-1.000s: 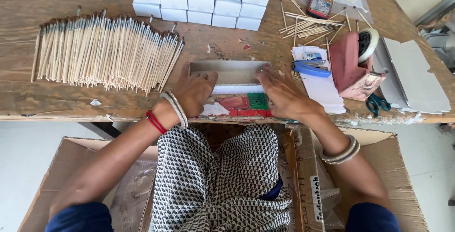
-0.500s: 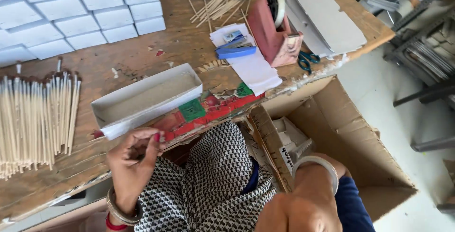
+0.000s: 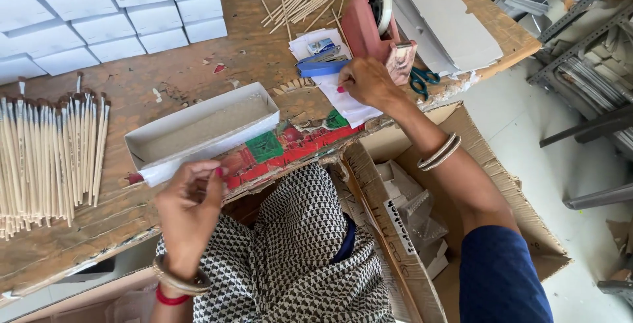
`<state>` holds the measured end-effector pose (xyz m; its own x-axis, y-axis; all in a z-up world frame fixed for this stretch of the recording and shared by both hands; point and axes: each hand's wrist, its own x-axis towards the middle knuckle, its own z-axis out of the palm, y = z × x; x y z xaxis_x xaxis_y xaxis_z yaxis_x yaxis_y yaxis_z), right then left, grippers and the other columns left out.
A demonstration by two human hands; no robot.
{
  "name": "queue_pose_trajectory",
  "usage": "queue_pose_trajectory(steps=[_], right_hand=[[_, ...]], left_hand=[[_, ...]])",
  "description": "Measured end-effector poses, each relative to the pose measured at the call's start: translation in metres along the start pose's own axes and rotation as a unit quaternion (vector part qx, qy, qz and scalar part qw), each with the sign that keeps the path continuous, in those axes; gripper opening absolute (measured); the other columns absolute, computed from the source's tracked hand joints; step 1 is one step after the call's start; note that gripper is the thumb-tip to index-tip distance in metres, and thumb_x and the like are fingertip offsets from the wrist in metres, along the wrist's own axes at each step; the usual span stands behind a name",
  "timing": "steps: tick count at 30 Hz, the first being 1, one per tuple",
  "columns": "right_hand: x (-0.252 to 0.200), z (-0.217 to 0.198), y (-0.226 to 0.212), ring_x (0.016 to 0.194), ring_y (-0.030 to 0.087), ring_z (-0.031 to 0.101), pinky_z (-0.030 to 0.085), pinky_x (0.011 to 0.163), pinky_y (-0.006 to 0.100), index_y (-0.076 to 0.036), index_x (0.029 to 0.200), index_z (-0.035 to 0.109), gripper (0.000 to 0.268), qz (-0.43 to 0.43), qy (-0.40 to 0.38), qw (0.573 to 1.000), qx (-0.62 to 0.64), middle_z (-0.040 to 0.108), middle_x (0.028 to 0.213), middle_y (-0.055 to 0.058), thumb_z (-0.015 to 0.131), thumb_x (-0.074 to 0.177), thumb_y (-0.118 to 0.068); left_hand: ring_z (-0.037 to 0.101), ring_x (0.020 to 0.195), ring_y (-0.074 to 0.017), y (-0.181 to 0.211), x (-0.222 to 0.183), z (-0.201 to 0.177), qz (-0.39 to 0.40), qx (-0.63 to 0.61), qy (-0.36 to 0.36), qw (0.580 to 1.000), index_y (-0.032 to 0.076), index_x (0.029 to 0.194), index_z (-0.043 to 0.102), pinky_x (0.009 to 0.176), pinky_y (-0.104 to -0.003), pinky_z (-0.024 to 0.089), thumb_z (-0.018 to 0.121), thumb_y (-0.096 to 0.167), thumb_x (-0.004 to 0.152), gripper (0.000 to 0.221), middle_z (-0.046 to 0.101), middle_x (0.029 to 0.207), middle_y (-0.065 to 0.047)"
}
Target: The person organizes wooden paintbrushes into bundles, places them into cardboard boxes, and uses a dispenser to apply tape to seal the packages.
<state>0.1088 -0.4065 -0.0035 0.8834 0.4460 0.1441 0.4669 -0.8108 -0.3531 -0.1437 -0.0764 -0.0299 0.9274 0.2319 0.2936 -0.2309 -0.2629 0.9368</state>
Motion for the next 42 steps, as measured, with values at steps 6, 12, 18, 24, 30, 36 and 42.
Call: queue_pose_trajectory(steps=[6,12,18,24,30,36,42], right_hand=[[0.037,-0.018,0.016,0.084,0.031,0.072,0.055,0.079,0.045,-0.004,0.088,0.078,0.008,-0.096,-0.049,0.993,-0.055,0.076,0.085,0.016,0.072,0.084,-0.006],[0.051,-0.048,-0.004,0.086,0.030,0.073,0.055,0.081,0.044,-0.006,0.093,0.078,0.012,-0.026,-0.134,0.983,-0.121,0.076,0.089,0.014,0.072,0.084,-0.010],[0.033,-0.105,-0.039,0.092,0.030,0.073,0.056,0.082,0.042,-0.012,0.098,0.079,0.018,0.009,-0.123,0.976,-0.179,0.076,0.093,0.012,0.069,0.083,-0.008],[0.015,-0.158,-0.085,0.091,0.031,0.071,0.055,0.080,0.045,-0.010,0.096,0.076,0.012,0.016,-0.095,0.970,-0.223,0.075,0.093,0.012,0.069,0.087,-0.011],[-0.027,-0.191,-0.187,0.082,0.031,0.070,0.053,0.077,0.047,-0.007,0.103,0.072,0.015,-0.178,-0.102,0.965,-0.162,0.075,0.086,0.014,0.063,0.090,-0.003],[-0.022,-0.152,-0.210,0.092,0.033,0.070,0.055,0.078,0.045,0.000,0.107,0.069,0.018,-0.382,0.027,0.922,-0.057,0.072,0.100,0.016,0.072,0.089,0.003],[0.019,-0.033,-0.172,0.094,0.025,0.072,0.061,0.078,0.032,-0.003,0.101,0.069,0.013,-0.418,-0.032,0.908,0.017,0.071,0.105,0.009,0.071,0.091,0.006]], left_hand=[[0.072,0.095,-0.0280,0.043,0.037,0.114,0.227,0.211,-0.130,0.942,-0.001,0.106,0.067,0.077,-0.038,0.061,0.065,0.002,0.089,0.018,0.072,0.107,-0.018],[0.055,0.128,-0.0446,0.001,0.101,0.233,0.298,0.334,-0.144,0.883,-0.007,0.122,0.063,0.108,-0.057,0.042,0.065,0.023,0.093,0.042,0.062,0.128,-0.027],[0.068,0.101,-0.0358,0.029,0.092,0.212,0.230,0.311,-0.189,0.903,-0.001,0.109,0.070,0.093,-0.053,0.050,0.065,0.022,0.094,0.027,0.072,0.107,-0.022],[0.073,0.075,-0.0274,0.055,0.072,0.153,0.225,0.192,-0.102,0.950,-0.002,0.117,0.066,0.064,-0.038,0.060,0.070,0.010,0.092,0.029,0.073,0.102,-0.020],[0.070,0.096,-0.0401,0.111,0.099,0.069,0.430,0.165,0.095,0.883,-0.012,0.130,0.051,0.083,-0.049,0.059,0.080,0.023,0.072,0.074,0.066,0.115,-0.028],[0.072,0.083,-0.0206,0.072,0.098,-0.033,0.141,0.315,-0.015,0.938,0.015,0.115,0.077,0.081,-0.037,0.058,0.070,0.014,0.098,0.018,0.077,0.101,-0.010],[0.069,0.097,-0.0218,0.016,0.081,-0.100,0.452,0.509,0.034,0.732,0.007,0.103,0.076,0.083,-0.036,0.059,0.071,-0.002,0.079,0.026,0.075,0.107,-0.008]])
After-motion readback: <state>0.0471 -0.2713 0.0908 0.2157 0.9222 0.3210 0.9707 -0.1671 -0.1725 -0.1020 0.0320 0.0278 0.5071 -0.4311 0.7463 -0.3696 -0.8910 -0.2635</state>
